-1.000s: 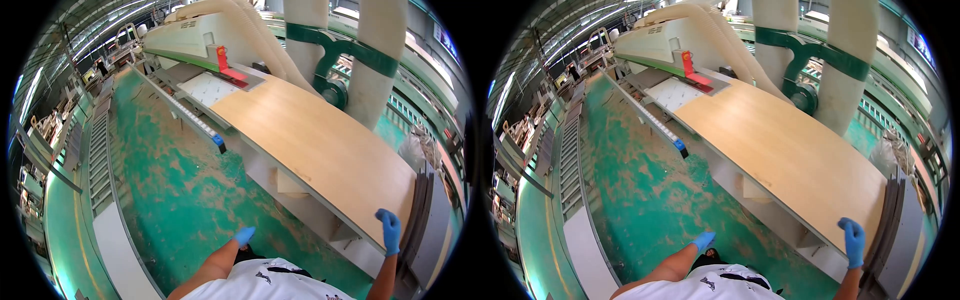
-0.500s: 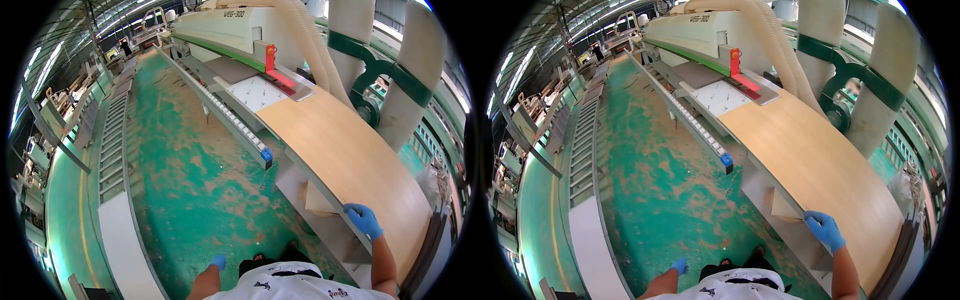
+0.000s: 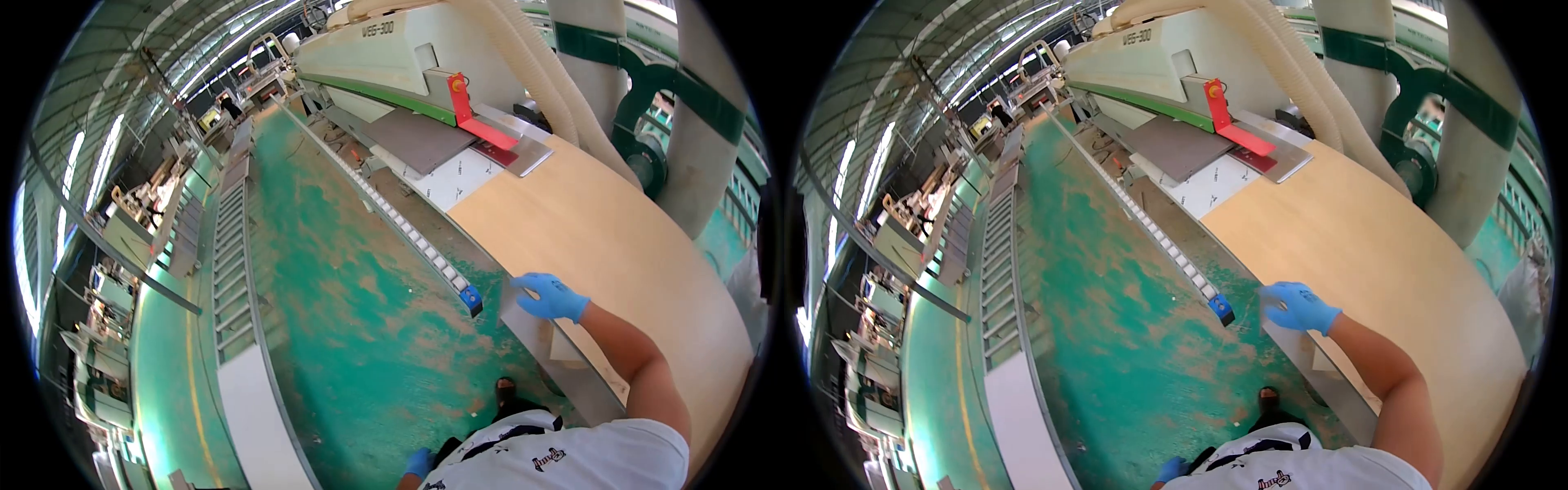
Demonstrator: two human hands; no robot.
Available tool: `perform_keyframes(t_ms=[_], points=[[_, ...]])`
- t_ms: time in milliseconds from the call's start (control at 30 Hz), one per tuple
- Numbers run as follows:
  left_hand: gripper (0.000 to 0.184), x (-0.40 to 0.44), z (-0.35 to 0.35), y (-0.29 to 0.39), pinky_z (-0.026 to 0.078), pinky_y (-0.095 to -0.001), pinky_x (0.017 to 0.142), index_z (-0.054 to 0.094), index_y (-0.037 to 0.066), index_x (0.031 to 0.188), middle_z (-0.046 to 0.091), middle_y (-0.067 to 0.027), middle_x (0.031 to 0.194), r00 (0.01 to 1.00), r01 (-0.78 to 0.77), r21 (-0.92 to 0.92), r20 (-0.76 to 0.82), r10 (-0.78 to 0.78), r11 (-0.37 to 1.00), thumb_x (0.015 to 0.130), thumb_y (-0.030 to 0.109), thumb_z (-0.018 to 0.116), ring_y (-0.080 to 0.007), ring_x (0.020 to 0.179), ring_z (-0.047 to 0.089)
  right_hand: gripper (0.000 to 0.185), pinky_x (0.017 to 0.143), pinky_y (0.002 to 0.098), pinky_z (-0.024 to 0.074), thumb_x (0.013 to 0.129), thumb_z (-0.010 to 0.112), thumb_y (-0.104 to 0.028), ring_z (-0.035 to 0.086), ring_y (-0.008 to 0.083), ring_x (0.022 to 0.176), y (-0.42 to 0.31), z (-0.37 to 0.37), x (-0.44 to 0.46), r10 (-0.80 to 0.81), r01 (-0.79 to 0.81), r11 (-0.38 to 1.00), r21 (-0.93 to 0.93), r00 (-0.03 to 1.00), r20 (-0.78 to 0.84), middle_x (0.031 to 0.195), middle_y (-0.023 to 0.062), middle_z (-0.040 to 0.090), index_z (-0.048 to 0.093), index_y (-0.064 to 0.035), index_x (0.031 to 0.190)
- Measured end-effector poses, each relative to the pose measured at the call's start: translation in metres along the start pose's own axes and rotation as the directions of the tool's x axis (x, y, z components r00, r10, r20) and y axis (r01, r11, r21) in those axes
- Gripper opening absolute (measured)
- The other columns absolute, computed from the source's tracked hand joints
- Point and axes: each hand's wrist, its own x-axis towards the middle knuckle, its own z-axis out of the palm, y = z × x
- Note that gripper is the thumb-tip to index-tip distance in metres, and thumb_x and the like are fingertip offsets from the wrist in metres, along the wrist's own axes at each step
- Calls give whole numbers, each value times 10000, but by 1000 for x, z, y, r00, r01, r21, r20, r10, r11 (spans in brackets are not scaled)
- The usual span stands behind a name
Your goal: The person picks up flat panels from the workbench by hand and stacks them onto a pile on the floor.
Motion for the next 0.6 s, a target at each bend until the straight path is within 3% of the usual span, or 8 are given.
perform_keyframes(t_ms=[33, 67, 133, 167, 233, 267, 333, 600], points=[[347, -1, 12, 10, 521, -445, 745, 557, 21, 1121, 658, -200, 1030, 995, 89, -426, -2, -99, 901, 904, 290, 525, -330, 891, 632, 500, 998, 431, 445, 892, 598, -311, 579, 374, 1154, 10, 1, 17, -32, 35, 998, -61, 999, 35, 1253, 196, 611, 546, -54, 1318], [457, -13, 14, 32, 527, -449, 819, 496, 2, 1270, 618, -206, 1204, 992, 130, -426, 46, -122, 896, 920, 294, 519, -340, 982, 632, 500, 998, 431, 445, 892, 598, -311, 579, 374, 1154, 20, 3, 30, -27, 28, 999, -41, 999, 24, 1253, 196, 611, 546, -54, 1318], [545, -30, 17, 76, 523, -448, 882, 422, 4, 1375, 567, -209, 1314, 973, 214, -533, 38, -230, 818, 934, 309, 518, -354, 1065, 626, 572, 1090, 493, 339, 880, 595, -352, 453, 424, 1289, 40, 8, 52, -71, 50, 977, -209, 993, -94, 1379, 233, 501, 495, -78, 1372], [545, -34, 18, 93, 523, -448, 882, 422, 4, 1375, 567, -209, 1314, 970, 218, -522, 27, -240, 825, 934, 309, 518, -354, 1065, 626, 572, 1090, 493, 339, 880, 595, -352, 453, 424, 1289, 52, 11, 63, -61, 40, 980, -192, 993, -101, 1379, 233, 501, 495, -78, 1372], [554, -40, 17, 119, 519, -444, 908, 421, 9, 1388, 553, -209, 1338, 977, 181, -536, 0, -215, 825, 941, 321, 521, -350, 1113, 616, 634, 1140, 548, 228, 863, 591, -388, 324, 478, 1364, 71, 15, 80, -31, -35, 945, -326, 980, -195, 1452, 269, 394, 463, -75, 1399], [554, -41, 17, 128, 519, -444, 908, 421, 9, 1388, 553, -209, 1338, 974, 189, -526, -9, -227, 829, 941, 321, 521, -350, 1113, 616, 634, 1140, 548, 228, 863, 591, -388, 324, 478, 1364, 78, 15, 85, -18, -45, 950, -310, 980, -197, 1452, 269, 394, 463, -75, 1399], [444, -43, 15, 142, 540, -440, 885, 471, 21, 1326, 594, -196, 1263, 982, 131, -527, -45, -182, 840, 965, 279, 492, -339, 1093, 624, 656, 1141, 563, 221, 853, 594, -398, 308, 488, 1373, 86, 14, 95, -2, -129, 881, -455, 961, -275, 1459, 284, 371, 460, -63, 1401], [406, -48, 28, 140, 561, -444, 807, 505, 35, 1275, 638, -166, 1176, 960, 181, -544, -82, -266, 819, 949, 278, 507, -326, 976, 661, 679, 1141, 578, 207, 859, 590, -436, 286, 483, 1387, 119, -6, 152, -87, -112, 898, -425, 903, -421, 1469, 277, 362, 454, -64, 1411]])
